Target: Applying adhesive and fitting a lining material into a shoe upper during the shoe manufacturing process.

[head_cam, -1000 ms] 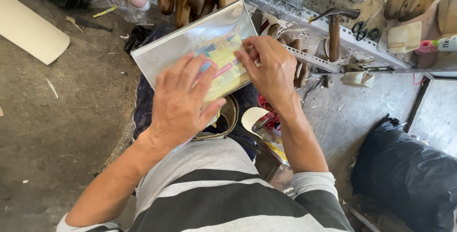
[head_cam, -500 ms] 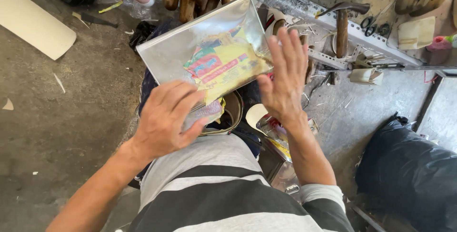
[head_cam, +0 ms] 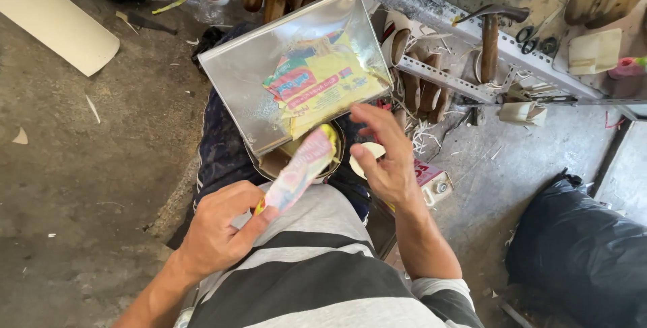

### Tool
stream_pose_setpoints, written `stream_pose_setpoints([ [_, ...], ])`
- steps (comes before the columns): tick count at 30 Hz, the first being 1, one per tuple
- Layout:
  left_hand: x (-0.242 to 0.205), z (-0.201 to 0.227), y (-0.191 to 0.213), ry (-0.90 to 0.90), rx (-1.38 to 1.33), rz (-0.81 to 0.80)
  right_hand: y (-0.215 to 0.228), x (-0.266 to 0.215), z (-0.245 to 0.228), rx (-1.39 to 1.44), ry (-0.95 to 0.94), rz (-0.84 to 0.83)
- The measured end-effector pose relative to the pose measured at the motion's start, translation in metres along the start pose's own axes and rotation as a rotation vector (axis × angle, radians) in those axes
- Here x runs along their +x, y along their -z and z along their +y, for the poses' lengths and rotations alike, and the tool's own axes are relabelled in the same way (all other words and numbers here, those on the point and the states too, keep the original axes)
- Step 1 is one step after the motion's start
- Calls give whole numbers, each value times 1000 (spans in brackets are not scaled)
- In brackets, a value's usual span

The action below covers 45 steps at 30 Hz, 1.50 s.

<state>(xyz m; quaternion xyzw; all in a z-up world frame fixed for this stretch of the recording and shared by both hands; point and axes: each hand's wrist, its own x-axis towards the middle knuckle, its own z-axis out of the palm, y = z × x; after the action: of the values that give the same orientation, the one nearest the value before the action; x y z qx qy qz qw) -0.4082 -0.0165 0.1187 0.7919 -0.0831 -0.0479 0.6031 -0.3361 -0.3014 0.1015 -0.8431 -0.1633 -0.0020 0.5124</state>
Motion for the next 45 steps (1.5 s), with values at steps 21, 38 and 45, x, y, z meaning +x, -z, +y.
stream_pose_setpoints([
  [21,54,-16,-33,38,268,181,0,24,31,88,-319,245],
  [38,76,-32,-68,-408,1076,-197,7,39,39,-584,54,438],
  [45,74,-46,-74,-425,1079,-155,-44,27,67,-727,426,103],
])
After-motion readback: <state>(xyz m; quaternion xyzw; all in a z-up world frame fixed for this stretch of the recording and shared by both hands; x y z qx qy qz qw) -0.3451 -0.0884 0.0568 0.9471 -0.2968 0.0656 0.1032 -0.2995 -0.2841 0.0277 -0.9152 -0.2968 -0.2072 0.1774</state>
